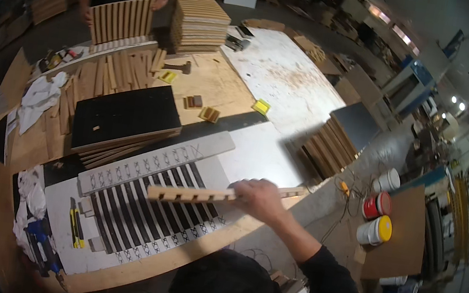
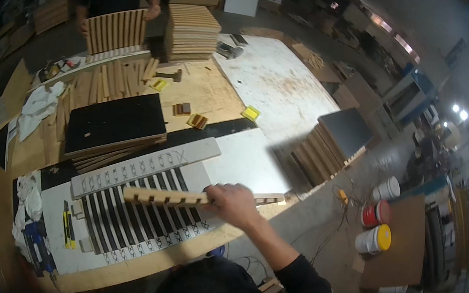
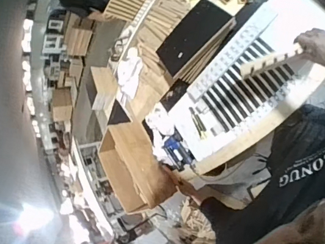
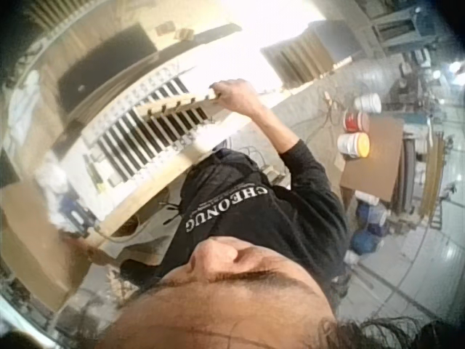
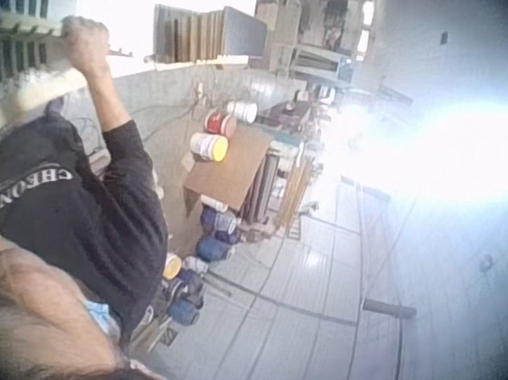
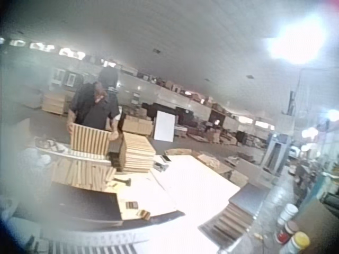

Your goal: Assembling wooden lattice structures and panels using a pneumatic nail gun and hammer in a manufacturing setting.

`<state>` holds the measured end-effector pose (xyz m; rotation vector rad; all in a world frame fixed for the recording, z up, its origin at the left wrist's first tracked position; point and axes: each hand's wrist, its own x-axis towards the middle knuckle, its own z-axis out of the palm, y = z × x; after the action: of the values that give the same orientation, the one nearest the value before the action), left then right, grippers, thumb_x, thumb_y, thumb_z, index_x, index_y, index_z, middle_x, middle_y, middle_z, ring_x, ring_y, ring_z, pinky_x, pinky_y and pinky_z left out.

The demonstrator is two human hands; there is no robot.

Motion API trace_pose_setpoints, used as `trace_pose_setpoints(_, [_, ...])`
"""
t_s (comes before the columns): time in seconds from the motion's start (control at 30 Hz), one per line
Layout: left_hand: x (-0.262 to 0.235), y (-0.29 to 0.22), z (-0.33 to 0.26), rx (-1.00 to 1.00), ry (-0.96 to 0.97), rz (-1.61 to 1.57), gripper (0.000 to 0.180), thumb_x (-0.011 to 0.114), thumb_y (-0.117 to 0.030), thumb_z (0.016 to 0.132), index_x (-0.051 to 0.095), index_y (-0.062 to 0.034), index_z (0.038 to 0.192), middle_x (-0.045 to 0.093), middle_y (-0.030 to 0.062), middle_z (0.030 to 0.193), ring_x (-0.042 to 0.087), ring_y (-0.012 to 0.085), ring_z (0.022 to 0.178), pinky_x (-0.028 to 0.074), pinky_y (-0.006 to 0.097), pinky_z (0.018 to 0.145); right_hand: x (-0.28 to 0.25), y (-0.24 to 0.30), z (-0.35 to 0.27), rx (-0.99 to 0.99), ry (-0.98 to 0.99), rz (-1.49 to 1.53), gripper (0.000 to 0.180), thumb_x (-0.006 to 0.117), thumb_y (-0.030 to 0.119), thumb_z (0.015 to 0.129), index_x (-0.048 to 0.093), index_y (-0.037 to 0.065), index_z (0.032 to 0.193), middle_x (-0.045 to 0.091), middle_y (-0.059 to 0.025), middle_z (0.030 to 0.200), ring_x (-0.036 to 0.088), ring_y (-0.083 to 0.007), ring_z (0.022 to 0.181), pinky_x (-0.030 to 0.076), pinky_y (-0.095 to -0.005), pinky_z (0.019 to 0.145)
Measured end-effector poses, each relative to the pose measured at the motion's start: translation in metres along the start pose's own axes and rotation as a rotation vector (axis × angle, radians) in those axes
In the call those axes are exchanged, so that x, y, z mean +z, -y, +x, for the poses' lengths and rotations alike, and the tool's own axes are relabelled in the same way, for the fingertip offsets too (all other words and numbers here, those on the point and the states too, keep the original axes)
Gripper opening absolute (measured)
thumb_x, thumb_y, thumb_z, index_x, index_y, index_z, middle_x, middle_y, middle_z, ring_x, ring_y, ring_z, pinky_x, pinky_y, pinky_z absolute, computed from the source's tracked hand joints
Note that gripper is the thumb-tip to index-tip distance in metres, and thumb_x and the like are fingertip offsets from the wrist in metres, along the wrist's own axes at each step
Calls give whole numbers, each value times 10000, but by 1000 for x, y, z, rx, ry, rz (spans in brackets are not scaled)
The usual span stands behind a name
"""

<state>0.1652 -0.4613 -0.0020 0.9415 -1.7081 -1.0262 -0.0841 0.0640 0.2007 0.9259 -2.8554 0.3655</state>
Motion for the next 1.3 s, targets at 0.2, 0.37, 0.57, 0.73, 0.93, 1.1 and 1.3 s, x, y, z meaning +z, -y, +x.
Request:
trace_pose_setpoints(0.2, [21, -55, -31, -179, -25, -204, 215, 588, -269, 826, 474, -94, 778, 414, 9, 626, 398, 111, 500, 353, 250, 457, -49, -103, -23, 155, -170, -128, 302, 680, 371, 718, 539, 110, 770, 587, -54, 681, 584, -264, 616, 442, -372, 529])
trace_pose_setpoints(0.37, [67, -147, -80, -371, 1, -450, 358, 427, -364, 942, 365, -136, 673, 299, -32, 543, 292, 57, 411, 253, 210, 350, -53, -171, -28, 177, -70, -179, 295, 679, 347, 713, 546, 100, 808, 601, -54, 719, 602, -262, 694, 459, -369, 584])
trace_pose_setpoints(0.57, [177, -282, -180, -305, 624, -669, 341, 500, -381, 894, 431, -56, 816, 379, -7, 507, 375, 67, 361, 327, 203, 305, -21, -222, -25, 10, -12, -66, 266, 661, 312, 731, 533, 111, 848, 596, -57, 731, 604, -254, 708, 460, -371, 622])
trace_pose_setpoints(0.73, [225, -333, -232, -133, 933, -636, 287, 473, -293, 901, 468, -22, 806, 439, 28, 513, 405, 91, 366, 345, 210, 341, -25, -245, -16, 5, 25, -51, 244, 659, 287, 732, 529, 110, 839, 595, -62, 721, 607, -264, 684, 463, -373, 624])
trace_pose_setpoints(0.93, [280, -402, -269, -168, 1117, -115, 139, 409, -73, 874, 517, 4, 917, 423, -23, 524, 383, 26, 425, 302, 183, 392, -14, -255, 5, 77, 57, -57, 316, 682, 303, 707, 515, 87, 865, 601, -77, 718, 618, -272, 690, 476, -372, 618])
trace_pose_setpoints(1.1, [317, -409, -265, 402, 1174, 290, 147, 492, -134, 878, 532, -6, 940, 520, 96, 550, 543, 237, 460, 410, 317, 452, -15, -214, 44, 124, 203, 129, 478, 718, 327, 662, 477, 89, 998, 616, -96, 691, 620, -285, 663, 482, -375, 598])
trace_pose_setpoints(1.3, [336, -420, -261, 222, 1078, 243, 149, 495, -150, 871, 534, -16, 924, 520, 74, 553, 535, 198, 455, 413, 315, 448, 3, -227, 52, 88, 174, 85, 394, 694, 404, 713, 522, 83, 862, 608, -75, 616, 622, -268, 583, 487, -364, 537])
